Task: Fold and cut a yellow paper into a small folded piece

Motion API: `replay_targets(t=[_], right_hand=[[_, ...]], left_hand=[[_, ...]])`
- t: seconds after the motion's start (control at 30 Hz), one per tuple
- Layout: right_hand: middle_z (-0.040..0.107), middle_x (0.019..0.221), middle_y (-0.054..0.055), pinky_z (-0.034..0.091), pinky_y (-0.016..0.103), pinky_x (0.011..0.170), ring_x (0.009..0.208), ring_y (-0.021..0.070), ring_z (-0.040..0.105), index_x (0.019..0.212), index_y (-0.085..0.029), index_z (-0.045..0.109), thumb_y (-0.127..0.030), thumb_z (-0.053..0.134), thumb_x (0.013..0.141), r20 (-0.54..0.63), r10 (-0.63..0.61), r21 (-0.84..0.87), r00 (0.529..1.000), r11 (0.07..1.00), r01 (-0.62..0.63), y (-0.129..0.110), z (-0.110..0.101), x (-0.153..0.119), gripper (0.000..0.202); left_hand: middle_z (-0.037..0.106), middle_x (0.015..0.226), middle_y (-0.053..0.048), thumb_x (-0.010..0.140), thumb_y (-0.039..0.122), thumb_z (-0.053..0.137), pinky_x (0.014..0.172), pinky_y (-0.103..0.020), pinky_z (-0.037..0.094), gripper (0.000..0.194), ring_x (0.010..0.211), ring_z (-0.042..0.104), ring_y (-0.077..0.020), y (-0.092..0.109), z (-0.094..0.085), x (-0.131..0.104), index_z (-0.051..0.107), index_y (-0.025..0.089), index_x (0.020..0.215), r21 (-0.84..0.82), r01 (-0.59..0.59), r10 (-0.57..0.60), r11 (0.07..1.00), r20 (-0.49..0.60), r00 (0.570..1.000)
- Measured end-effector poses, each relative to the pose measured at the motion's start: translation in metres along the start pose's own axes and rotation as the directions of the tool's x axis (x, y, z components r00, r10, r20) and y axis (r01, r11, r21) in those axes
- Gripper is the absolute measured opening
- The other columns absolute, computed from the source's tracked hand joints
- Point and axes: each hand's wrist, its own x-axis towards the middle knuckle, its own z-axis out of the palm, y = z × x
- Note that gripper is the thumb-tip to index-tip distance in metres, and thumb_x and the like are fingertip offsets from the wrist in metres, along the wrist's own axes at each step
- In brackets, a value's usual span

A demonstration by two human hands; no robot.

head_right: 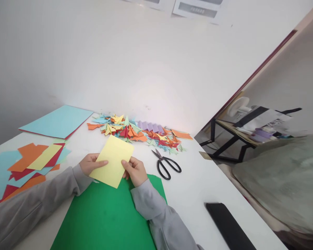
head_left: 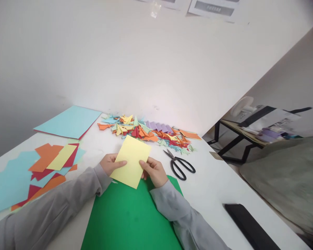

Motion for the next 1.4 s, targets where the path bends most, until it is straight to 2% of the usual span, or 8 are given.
replay_targets(t=[0.23,0.43,0.63,0.8,1.0,1.1,1.27,1.4], right_hand=[[0.051,0.038,-0.005,0.023,0.019,0.028,0.027,0.0051,0.032,0.072,-0.014,0.063,-0.047,0.067,0.058,-0.101,0.023,0.08,0.995,0.997,-0.015,-0.001,-0.005,0.003,0.036],[0.061,0.047,0.0,0.041,0.022,0.041,0.038,0.0097,0.051,0.064,-0.013,0.063,-0.039,0.072,0.056,0.032,0.202,0.228,0.979,0.952,-0.204,0.002,-0.014,0.004,0.029],[0.066,0.056,0.006,0.047,0.022,0.053,0.049,0.0122,0.061,0.069,-0.009,0.067,-0.036,0.07,0.06,0.364,0.375,0.249,0.852,0.843,-0.477,-0.006,-0.01,-0.004,0.029],[0.067,0.057,0.007,0.048,0.022,0.055,0.05,0.0133,0.062,0.069,-0.007,0.068,-0.031,0.071,0.058,0.402,0.464,0.185,0.789,0.803,-0.566,-0.004,-0.008,-0.004,0.026],[0.065,0.053,0.006,0.045,0.021,0.049,0.046,0.0127,0.06,0.067,-0.007,0.066,-0.032,0.073,0.054,0.372,0.437,0.209,0.819,0.82,-0.532,-0.004,-0.013,0.0,0.029],[0.064,0.052,0.004,0.044,0.021,0.047,0.045,0.0116,0.058,0.065,-0.01,0.064,-0.033,0.071,0.059,0.331,0.39,0.279,0.859,0.829,-0.484,-0.007,-0.012,0.001,0.025],[0.065,0.067,0.006,0.044,0.024,0.044,0.05,0.0135,0.058,0.085,-0.013,0.061,-0.047,0.049,0.075,0.099,0.33,0.492,0.939,0.804,-0.335,-0.007,-0.011,0.005,0.037],[0.061,0.086,0.006,0.048,0.033,0.057,0.068,0.0186,0.06,0.108,-0.021,0.049,-0.037,0.049,0.073,-0.294,0.106,0.278,0.95,0.96,-0.021,0.003,-0.014,0.009,0.039]], left_hand=[[0.067,0.06,-0.01,0.046,0.037,0.076,0.059,-0.033,0.049,0.038,0.058,0.063,-0.0212,-0.016,0.003,0.004,0.065,0.008,0.068,-0.03,0.065,-0.062,0.997,0.078,0.995],[0.067,0.077,-0.012,0.053,0.031,0.068,0.057,-0.035,0.049,0.042,0.069,0.064,-0.0258,-0.008,-0.009,0.009,0.062,0.011,0.09,-0.136,0.115,-0.093,0.984,0.16,0.983],[0.062,0.1,-0.008,0.038,0.003,0.069,0.074,-0.039,0.046,0.083,0.089,0.059,-0.0273,-0.012,-0.013,0.01,0.048,0.024,0.116,-0.232,-0.126,0.17,0.965,0.185,0.968],[0.064,0.088,-0.009,0.042,0.012,0.076,0.071,-0.034,0.047,0.063,0.078,0.061,-0.0231,-0.013,-0.011,0.004,0.058,0.017,0.102,-0.102,-0.233,0.251,0.967,0.246,0.936],[0.063,0.088,-0.009,0.053,0.021,0.074,0.072,-0.03,0.047,0.044,0.079,0.06,-0.02,-0.014,-0.009,-0.001,0.064,0.015,0.095,0.086,-0.448,0.413,0.89,0.267,0.871],[0.063,0.08,-0.008,0.054,0.025,0.073,0.066,-0.03,0.05,0.022,0.073,0.061,-0.0189,-0.017,-0.009,0.001,0.069,0.013,0.072,0.136,-0.444,0.398,0.886,0.271,0.877],[0.059,0.084,-0.007,0.056,0.019,0.069,0.054,-0.03,0.054,0.021,0.068,0.061,-0.0175,-0.015,-0.013,0.007,0.068,0.013,0.076,0.218,-0.47,0.462,0.855,0.091,0.882],[0.055,0.098,-0.009,0.062,0.016,0.061,0.064,-0.035,0.055,0.026,0.084,0.059,-0.0207,-0.014,-0.02,0.011,0.066,0.014,0.088,0.401,-0.566,0.622,0.72,-0.012,0.783]])
